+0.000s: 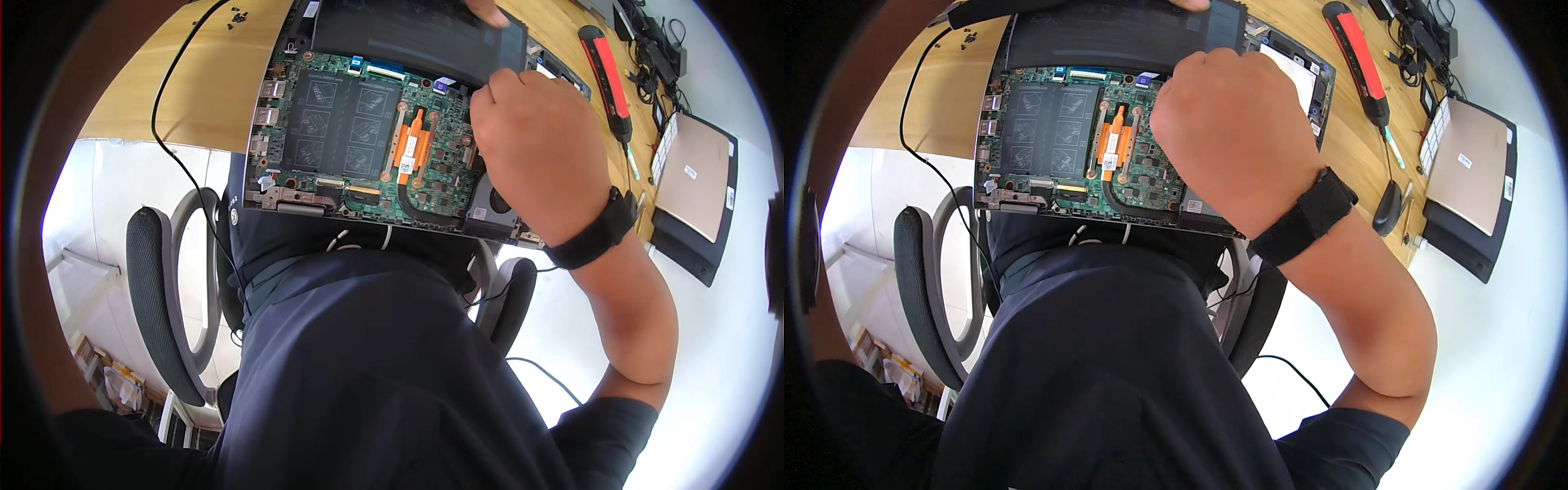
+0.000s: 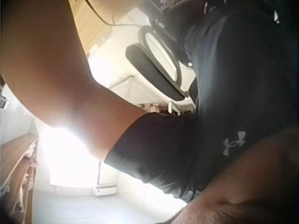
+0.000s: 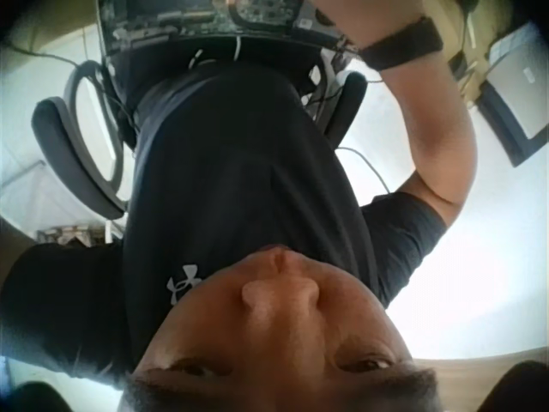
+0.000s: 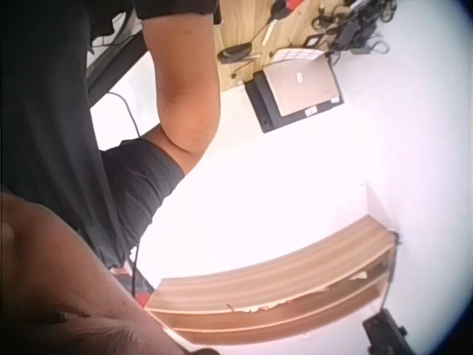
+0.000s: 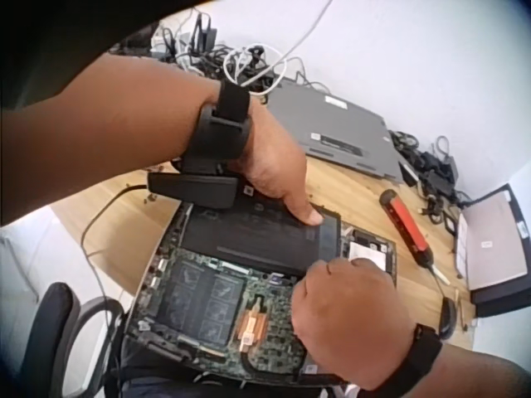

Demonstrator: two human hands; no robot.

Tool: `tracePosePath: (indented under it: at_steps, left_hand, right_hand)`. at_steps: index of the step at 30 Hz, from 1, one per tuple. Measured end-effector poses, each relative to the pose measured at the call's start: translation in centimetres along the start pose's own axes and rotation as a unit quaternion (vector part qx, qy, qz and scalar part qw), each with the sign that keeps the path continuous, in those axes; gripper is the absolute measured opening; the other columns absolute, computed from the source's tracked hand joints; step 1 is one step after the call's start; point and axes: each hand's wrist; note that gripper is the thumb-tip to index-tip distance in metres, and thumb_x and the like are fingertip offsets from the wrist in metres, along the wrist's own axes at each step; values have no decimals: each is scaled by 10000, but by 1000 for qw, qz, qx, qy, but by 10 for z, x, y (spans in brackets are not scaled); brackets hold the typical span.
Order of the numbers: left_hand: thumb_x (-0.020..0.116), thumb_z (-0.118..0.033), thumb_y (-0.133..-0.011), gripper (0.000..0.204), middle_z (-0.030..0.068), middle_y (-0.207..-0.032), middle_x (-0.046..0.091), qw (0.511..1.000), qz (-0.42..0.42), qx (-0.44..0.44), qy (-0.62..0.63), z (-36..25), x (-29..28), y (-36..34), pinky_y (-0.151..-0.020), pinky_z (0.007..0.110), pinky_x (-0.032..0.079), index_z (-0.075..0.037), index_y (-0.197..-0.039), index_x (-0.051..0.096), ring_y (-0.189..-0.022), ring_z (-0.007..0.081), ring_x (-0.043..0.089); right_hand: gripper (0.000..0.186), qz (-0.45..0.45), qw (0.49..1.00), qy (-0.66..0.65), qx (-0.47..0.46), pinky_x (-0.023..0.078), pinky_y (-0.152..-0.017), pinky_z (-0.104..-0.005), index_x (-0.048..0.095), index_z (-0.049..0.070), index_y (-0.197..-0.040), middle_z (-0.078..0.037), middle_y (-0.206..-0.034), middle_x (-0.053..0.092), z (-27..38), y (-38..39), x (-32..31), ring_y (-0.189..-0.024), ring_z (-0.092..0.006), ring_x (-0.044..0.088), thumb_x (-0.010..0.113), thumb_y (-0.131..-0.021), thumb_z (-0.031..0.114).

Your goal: The recorder is performing maintenance on a laptop, including removing screws and inspecting internal components like the RAM and battery.

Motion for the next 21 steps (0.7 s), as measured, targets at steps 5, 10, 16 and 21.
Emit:
tracePosePath:
  at_steps: [5,10,16,21]
  left_hand:
    - [596,-566,-1004,604,153,-1132,738,999,-19,0,-46,2,3,4,-929,419,484,-11,-1201,728,-1007,283,658]
    - [606,-628,-970,667,187,-1172,723,1000,-24,8,-7,11,4,-2,-946,439,472,-18,-1213,727,-1052,320,654]
    - [601,-593,-988,621,175,-1161,725,1000,-30,-2,-5,10,4,0,-960,432,469,-24,-1199,734,-1061,303,648]
    - [602,-571,-997,599,168,-1157,727,1000,-25,4,12,11,4,0,-959,427,470,-23,-1200,733,-1055,291,648]
  right_hand:
    - [27,13,999,11,-30,508,-653,-354,669,106,-680,-52,-710,590,-4,-4,-1,-766,-217,653,696,-682,113]
    - [15,-8,998,-39,-43,521,-709,-361,688,103,-688,-55,-742,623,-8,-8,-1,-792,-228,661,699,-697,109]
    - [15,23,998,-14,-65,521,-743,-361,700,108,-698,-59,-756,636,-11,-9,-2,-811,-232,662,700,-712,101]
    - [10,22,998,-17,-60,523,-739,-359,704,104,-705,-60,-761,637,-11,-9,-2,-809,-232,663,700,-714,105]
Point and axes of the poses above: each hand's wrist, its own y-axis away from the middle knuckle, its own x-axis out of the palm, z = x × y
